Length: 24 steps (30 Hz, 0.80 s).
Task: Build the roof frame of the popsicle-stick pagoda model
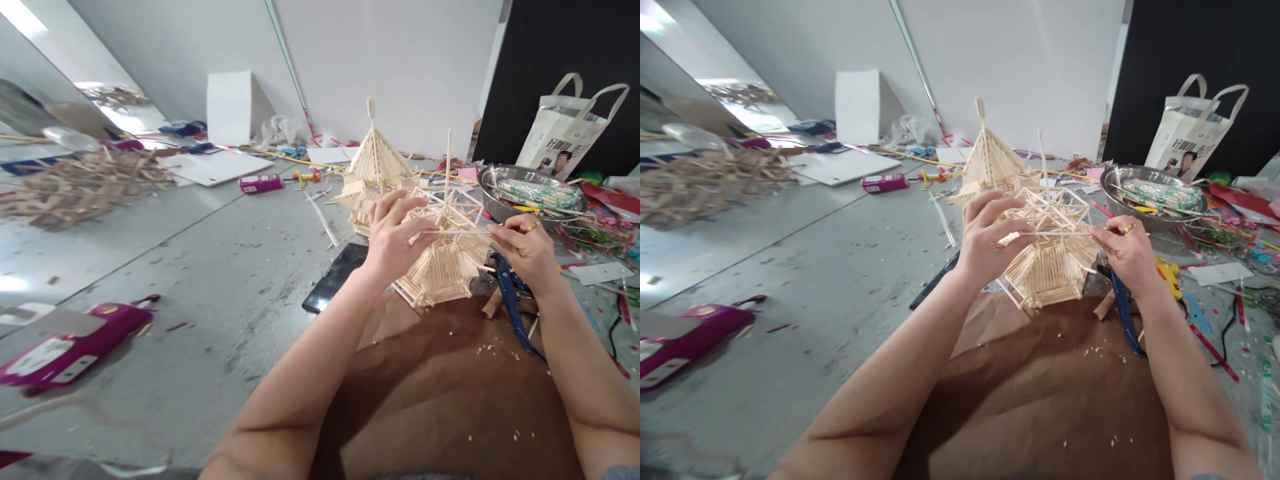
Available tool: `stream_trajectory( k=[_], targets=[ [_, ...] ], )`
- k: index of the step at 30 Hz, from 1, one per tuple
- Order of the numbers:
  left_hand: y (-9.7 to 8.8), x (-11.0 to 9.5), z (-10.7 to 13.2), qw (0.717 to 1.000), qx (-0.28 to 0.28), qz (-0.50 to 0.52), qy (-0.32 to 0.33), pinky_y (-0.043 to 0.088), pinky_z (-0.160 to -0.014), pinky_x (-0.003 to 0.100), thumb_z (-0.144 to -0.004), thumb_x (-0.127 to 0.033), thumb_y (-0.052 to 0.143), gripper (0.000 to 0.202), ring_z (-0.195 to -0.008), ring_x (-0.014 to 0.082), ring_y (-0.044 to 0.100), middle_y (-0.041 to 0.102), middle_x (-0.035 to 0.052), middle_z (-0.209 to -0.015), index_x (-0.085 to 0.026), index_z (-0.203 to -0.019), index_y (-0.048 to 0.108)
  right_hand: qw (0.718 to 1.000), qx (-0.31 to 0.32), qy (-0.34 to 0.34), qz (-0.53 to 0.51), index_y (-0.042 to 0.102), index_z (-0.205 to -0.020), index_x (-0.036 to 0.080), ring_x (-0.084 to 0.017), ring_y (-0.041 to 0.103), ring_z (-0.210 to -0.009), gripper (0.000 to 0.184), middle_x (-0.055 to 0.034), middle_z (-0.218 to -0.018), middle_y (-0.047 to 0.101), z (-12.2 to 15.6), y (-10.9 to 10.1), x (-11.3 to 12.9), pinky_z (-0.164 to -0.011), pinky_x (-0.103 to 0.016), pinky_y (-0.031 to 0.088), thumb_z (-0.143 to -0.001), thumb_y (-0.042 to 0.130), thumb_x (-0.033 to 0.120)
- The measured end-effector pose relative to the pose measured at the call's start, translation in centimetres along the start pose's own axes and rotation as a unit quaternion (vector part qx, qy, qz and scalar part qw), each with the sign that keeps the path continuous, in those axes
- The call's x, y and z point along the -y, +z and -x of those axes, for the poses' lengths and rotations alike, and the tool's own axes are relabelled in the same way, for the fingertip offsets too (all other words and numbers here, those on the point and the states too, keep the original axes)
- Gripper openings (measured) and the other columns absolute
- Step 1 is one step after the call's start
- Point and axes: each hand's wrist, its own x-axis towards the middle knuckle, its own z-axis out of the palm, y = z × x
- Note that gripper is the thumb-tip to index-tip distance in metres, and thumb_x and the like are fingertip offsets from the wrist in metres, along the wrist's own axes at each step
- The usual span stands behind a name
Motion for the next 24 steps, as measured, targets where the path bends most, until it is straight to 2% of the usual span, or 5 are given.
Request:
stream_trajectory(
  k=[5,10,13,19,24],
  targets=[
    [-0.1,-0.1,0.0,1.0,0.001,0.006,0.01,0.031,-0.093,0.039,-0.078,-0.036,0.061,0.012,-0.11,0.0223,0.045,0.065,-0.0006,-0.101,-0.027,-0.071,0.064,1.0,-0.009,-0.02,0.005,0.068,-0.091,0.028,-0.016,0.05,-0.074,0.019,-0.0037,-0.078,0.056,-0.1,0.1,-0.1,-0.067,-0.031,0.044,-0.083,0.051,0.031],
    [-0.1,-0.1,0.0,0.999,-0.029,-0.002,0.04,0.033,-0.089,0.037,-0.078,-0.034,0.061,0.011,-0.107,0.0214,0.047,0.066,-0.001,-0.098,-0.026,-0.07,0.062,1.0,0.004,-0.026,0.008,0.068,-0.093,0.028,-0.016,0.052,-0.076,0.02,-0.0034,-0.08,0.058,-0.3,0.1,-0.3,-0.071,-0.033,0.044,-0.083,0.051,0.03],
    [-0.1,0.0,0.0,0.999,-0.028,0.002,0.045,0.033,-0.089,0.037,-0.078,-0.033,0.061,0.01,-0.107,0.0211,0.047,0.066,-0.0014,-0.098,-0.027,-0.071,0.061,1.0,0.005,-0.024,0.005,0.068,-0.093,0.027,-0.017,0.053,-0.078,0.02,-0.0037,-0.081,0.06,-0.3,0.2,-0.4,-0.072,-0.033,0.045,-0.083,0.051,0.03],
    [-0.1,0.1,0.0,0.998,-0.028,-0.006,0.05,0.032,-0.089,0.036,-0.078,-0.032,0.062,0.009,-0.106,0.0209,0.048,0.066,-0.0019,-0.096,-0.027,-0.071,0.062,0.999,0.001,-0.038,-0.003,0.068,-0.089,0.023,-0.015,0.057,-0.074,0.019,-0.0036,-0.079,0.064,-0.6,0.4,-0.3,-0.067,-0.029,0.047,-0.084,0.05,0.029],
    [0.0,0.2,0.0,0.997,-0.047,-0.012,0.062,0.032,-0.086,0.035,-0.078,-0.032,0.062,0.009,-0.104,0.0204,0.05,0.067,-0.0021,-0.094,-0.026,-0.07,0.062,0.998,-0.024,-0.058,-0.006,0.066,-0.087,0.022,-0.015,0.06,-0.076,0.018,-0.0035,-0.078,0.065,-1.1,0.7,0.3,-0.07,-0.029,0.048,-0.083,0.052,0.032]
  ],
)
